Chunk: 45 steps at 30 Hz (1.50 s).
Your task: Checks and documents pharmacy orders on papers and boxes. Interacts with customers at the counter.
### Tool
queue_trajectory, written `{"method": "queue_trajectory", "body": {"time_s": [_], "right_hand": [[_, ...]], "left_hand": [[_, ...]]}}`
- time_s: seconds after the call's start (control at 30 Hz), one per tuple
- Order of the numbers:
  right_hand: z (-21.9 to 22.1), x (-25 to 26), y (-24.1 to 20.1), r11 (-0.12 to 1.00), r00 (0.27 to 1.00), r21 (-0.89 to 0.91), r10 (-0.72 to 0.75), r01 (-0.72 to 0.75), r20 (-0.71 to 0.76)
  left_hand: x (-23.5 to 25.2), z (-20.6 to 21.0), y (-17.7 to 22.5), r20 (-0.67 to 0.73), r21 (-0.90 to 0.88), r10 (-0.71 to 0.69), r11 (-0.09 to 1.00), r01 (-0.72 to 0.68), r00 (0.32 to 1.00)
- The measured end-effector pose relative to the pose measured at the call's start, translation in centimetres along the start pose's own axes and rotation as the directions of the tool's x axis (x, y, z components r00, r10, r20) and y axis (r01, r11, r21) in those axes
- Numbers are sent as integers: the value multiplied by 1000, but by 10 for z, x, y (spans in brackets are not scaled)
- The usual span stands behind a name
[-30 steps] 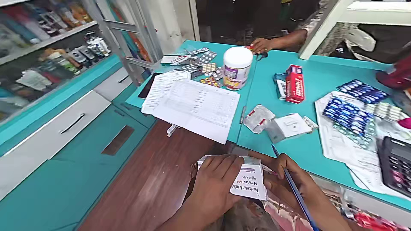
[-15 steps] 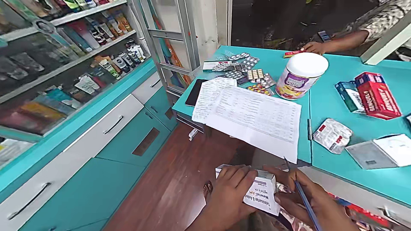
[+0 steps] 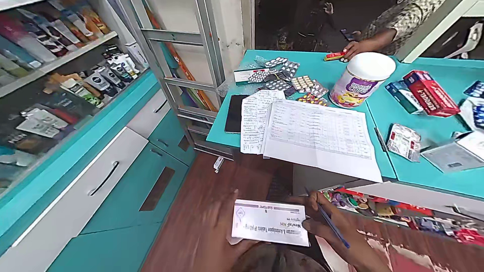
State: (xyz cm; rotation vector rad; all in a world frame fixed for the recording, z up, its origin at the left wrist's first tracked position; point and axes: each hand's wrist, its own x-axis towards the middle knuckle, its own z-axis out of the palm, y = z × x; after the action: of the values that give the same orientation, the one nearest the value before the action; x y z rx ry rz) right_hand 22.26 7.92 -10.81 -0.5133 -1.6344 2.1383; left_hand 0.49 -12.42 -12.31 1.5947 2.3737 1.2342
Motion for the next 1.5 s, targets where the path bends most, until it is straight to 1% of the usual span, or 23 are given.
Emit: {"method": "queue_trajectory", "body": {"time_s": [0.03, 0.07, 0.1, 0.13, 0.17, 0.2, 0.23, 0.27, 0.3, 0.33, 0.43, 0.5, 0.53, 0.6, 0.63, 0.77, 0.93, 1.0, 1.13, 1.27, 1.3, 1.4, 1.5], "right_hand": [[1, -2, 3, 994, 1000, 107, 27, -29, 15], [4, -3, 6, 975, 998, 215, 55, -59, 27], [9, -4, 10, 953, 995, 286, 93, -98, 33], [14, -4, 15, 939, 990, 314, 138, -140, 29], [20, -3, 20, 940, 984, 294, 180, -173, 3], [25, -2, 25, 962, 979, 204, 199, -184, -54], [28, -1, 30, 986, 978, 22, 166, -165, -129], [29, 1, 33, 973, 978, -190, 91, -127, -190], [30, 3, 32, 935, 974, -340, 22, -99, -224], [31, 4, 26, 911, 973, -403, -9, -87, -231], [33, 13, 6, 917, 983, -393, -7, -67, -184], [28, 20, 5, 890, 990, -452, -7, -59, -141], [25, 23, 6, 865, 990, -497, 0, -70, -139], [20, 26, 2, 825, 987, -557, 9, -99, -163], [17, 27, -1, 811, 986, -574, 11, -107, -169], [7, 35, -16, 769, 981, -622, 39, -150, -189], [-13, 41, -16, 720, 988, -677, 83, -149, -129], [-23, 42, -17, 742, 989, -656, 85, -141, -117], [-36, 35, -14, 771, 989, -625, 47, -125, -139], [-37, 32, -7, 792, 987, -595, 52, -135, -154], [-39, 31, -5, 814, 986, -565, 54, -136, -159], [-44, 31, -2, 904, 988, -418, 30, -91, -149], [-47, 40, -3, 926, 986, -374, 0, -62, -164]], "left_hand": [[-1, -5, -5, 40, -234, -47, 971, 55, 998], [0, -10, -7, 122, -493, -70, 862, 122, 990], [1, -13, -7, 195, -686, -73, 703, 189, 978], [3, -13, -6, 237, -791, -64, 567, 231, 969], [4, -10, -4, 251, -837, -62, 488, 249, 966], [5, -6, -4, 243, -851, -71, 463, 248, 967], [5, 1, -5, 218, -850, -85, 473, 232, 972], [7, 9, -6, 183, -827, -101, 523, 209, 978], [8, 17, -7, 160, -778, -113, 597, 196, 981], [10, 25, -8, 151, -707, -124, 680, 195, 981], [17, 48, 1, 191, -423, -122, 885, 194, 974], [29, 61, 12, 161, -266, -21, 962, 64, 987], [35, 67, 16, 150, -205, 30, 979, 2, 988], [43, 79, 22, 114, -95, 120, 990, -109, 986], [45, 82, 24, 122, -59, 143, 989, -136, 982], [68, 87, 34, 255, -14, 181, 983, -184, 950], [86, 98, 44, 311, 35, 283, 951, -309, 907], [91, 102, 47, 321, 12, 271, 957, -290, 907], [86, 114, 50, 311, -51, 194, 981, -187, 930], [77, 124, 38, 258, -108, 180, 982, -157, 949], [75, 125, 35, 233, -118, 165, 983, -140, 958], [74, 120, 34, 218, -185, 59, 983, -18, 974], [82, 128, 21, 177, -206, 70, 978, -33, 982]]}}
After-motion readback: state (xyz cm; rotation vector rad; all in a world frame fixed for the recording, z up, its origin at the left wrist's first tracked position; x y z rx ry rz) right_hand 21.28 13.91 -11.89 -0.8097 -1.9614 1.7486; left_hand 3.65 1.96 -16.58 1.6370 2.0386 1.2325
